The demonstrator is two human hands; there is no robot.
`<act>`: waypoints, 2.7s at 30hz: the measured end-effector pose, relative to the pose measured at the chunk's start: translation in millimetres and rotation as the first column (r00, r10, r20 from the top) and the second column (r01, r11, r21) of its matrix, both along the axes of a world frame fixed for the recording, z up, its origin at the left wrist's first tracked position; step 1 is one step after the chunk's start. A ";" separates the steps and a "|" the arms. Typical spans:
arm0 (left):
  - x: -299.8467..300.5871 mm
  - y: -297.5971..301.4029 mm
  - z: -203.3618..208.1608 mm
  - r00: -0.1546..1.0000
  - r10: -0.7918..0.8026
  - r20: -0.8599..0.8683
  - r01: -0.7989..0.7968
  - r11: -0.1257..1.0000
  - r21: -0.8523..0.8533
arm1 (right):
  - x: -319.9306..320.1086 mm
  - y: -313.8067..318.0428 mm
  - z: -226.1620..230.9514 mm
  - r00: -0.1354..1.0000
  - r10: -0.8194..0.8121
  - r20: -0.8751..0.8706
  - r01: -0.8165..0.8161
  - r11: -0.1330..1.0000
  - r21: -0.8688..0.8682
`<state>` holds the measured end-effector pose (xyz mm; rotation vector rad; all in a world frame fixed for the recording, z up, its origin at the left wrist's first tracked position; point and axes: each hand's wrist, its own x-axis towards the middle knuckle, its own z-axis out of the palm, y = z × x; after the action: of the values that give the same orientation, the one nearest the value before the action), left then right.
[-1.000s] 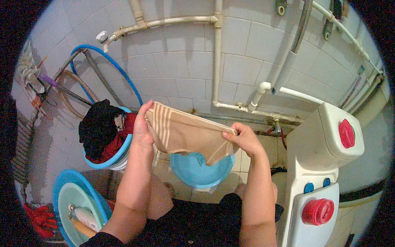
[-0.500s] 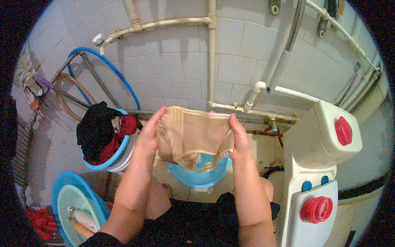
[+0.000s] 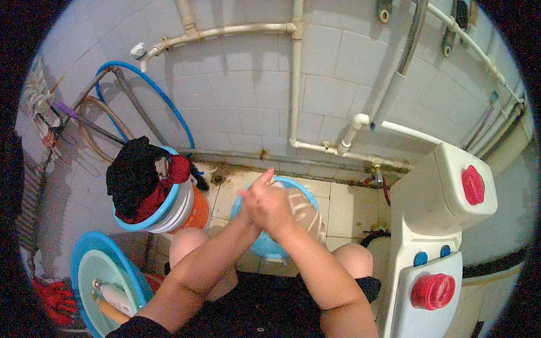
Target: The person sits on the bathroom floor and washes a beige sock by hand. They retrieve a pink container of detergent, pour it into a blue basin of water, and submerge the sock. The person scrubs the sock repeatedly, rinses it under a running tap, and wrings it out multiple times.
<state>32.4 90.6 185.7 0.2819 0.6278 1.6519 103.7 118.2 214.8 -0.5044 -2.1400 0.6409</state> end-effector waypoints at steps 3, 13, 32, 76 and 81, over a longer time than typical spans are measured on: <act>17.1 12.7 -3.8 0.995 0.101 -0.009 -0.101 0.984 -0.149 | 3.3 30.5 -7.7 0.978 -0.188 -0.085 0.149 0.929 -0.338; -21.8 9.7 28.1 0.995 0.062 -0.082 -0.079 0.972 -0.222 | 29.6 76.5 -14.6 0.926 -0.362 -0.105 0.186 0.682 -0.708; -54.4 2.2 29.5 0.992 0.121 0.044 -0.108 0.971 -0.213 | 36.1 61.6 -5.9 0.689 -0.155 -0.708 -0.690 0.157 -0.706; -61.0 11.6 10.8 0.801 0.020 -0.598 -0.069 0.996 -0.060 | 29.8 48.4 -14.9 0.902 -0.190 -0.386 -0.304 0.354 -0.884; -34.3 19.9 1.6 0.712 -0.001 -0.702 -0.107 0.988 -0.109 | 14.5 0.9 -9.6 0.993 -0.037 -0.113 0.001 0.953 -0.302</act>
<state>-2.0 110.5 187.2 0.8203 1.3383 1.5160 118.2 119.2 205.2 -0.6343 -1.9334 0.9717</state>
